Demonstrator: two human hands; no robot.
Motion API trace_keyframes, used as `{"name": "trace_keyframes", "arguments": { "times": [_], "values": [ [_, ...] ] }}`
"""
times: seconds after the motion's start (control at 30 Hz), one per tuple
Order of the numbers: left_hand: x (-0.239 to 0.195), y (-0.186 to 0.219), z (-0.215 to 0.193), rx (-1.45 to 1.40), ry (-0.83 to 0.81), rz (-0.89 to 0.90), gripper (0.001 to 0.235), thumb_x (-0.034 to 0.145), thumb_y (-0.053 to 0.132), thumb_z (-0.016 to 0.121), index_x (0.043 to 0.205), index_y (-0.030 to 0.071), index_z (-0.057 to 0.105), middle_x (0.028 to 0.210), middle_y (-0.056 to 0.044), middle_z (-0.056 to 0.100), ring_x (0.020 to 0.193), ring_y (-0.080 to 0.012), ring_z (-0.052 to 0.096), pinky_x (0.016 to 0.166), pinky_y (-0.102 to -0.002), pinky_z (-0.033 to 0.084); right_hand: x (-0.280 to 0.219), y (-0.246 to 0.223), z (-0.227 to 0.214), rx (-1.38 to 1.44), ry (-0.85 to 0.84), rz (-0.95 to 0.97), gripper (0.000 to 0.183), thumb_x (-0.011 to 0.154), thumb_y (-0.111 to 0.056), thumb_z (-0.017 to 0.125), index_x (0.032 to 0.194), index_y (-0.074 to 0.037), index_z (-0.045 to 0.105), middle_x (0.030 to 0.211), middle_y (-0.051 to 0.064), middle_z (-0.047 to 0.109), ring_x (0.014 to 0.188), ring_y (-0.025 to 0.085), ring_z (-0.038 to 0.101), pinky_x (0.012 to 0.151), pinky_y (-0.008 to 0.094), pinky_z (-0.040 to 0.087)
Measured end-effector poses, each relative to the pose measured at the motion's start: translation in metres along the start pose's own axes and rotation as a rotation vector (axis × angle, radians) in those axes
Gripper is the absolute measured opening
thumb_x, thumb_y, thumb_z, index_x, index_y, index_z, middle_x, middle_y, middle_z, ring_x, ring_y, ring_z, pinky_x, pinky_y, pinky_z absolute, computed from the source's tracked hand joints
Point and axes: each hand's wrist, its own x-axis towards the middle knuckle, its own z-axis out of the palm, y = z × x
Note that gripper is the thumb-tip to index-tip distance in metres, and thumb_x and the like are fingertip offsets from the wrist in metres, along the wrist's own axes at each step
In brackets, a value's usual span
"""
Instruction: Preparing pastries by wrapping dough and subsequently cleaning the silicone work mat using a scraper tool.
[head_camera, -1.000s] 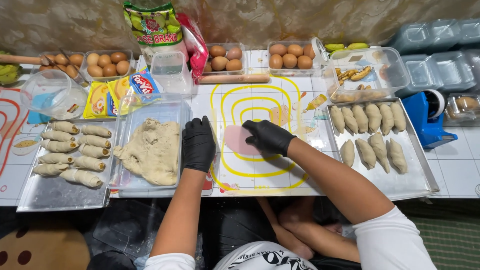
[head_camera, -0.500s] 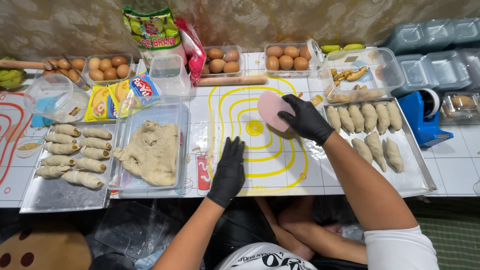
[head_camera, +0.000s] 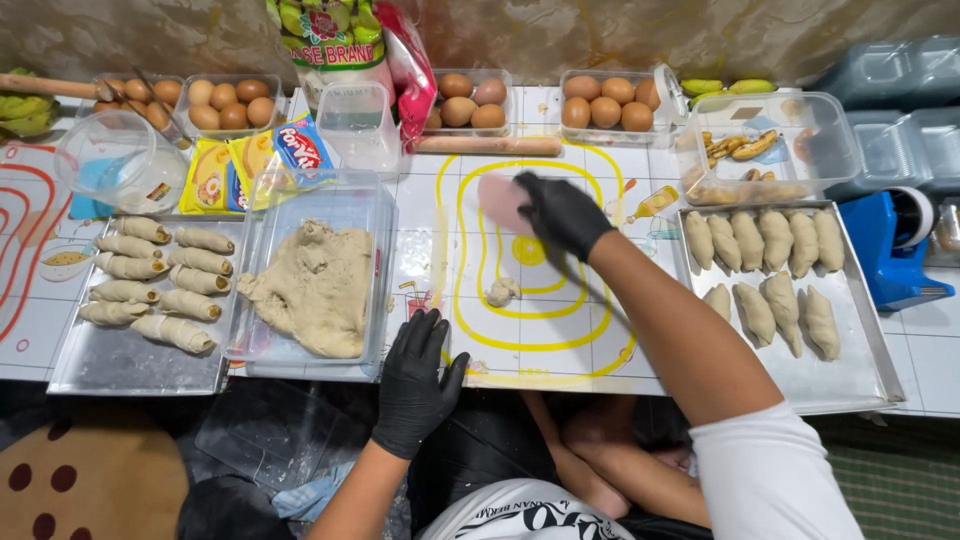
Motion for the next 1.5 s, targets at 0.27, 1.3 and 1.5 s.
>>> {"name": "trace_keyframes", "arguments": {
  "times": [0.27,1.3,1.5],
  "values": [
    [-0.011,-0.016,0.006,-0.059,0.199,0.029,0.05,0.08,0.016,0.08,0.127,0.005,0.066,0.127,-0.016,0.064,0.122,-0.0409,0.062,0.104,-0.05,0.051,0.01,-0.048,0.036,0.166,-0.173,-0.119,0.041,0.095,-0.01,0.062,0.133,-0.002,0.052,0.103,0.027,0.074,0.106,0.045,0.07,0.098,0.058,0.051],
    [-0.071,-0.052,0.052,0.169,0.333,0.207,0.043,0.089,0.039,0.063,0.13,0.028,0.065,0.128,0.003,0.061,0.122,-0.0193,0.057,0.103,-0.037,0.044,0.009,-0.106,0.053,0.072,-0.497,-0.096,0.033,0.092,-0.02,0.061,0.119,-0.002,0.059,0.108,0.028,0.073,0.11,0.049,0.067,0.099,0.058,0.052],
    [-0.091,-0.073,0.074,0.15,0.383,0.237,0.033,0.087,0.041,0.065,0.117,0.028,0.064,0.124,0.0,0.059,0.12,-0.0244,0.057,0.099,-0.041,0.046,0.028,-0.085,0.067,-0.031,-0.398,-0.069,0.029,0.091,-0.025,0.063,0.115,-0.008,0.059,0.1,0.013,0.078,0.103,0.038,0.073,0.091,0.053,0.056]
  ]
}}
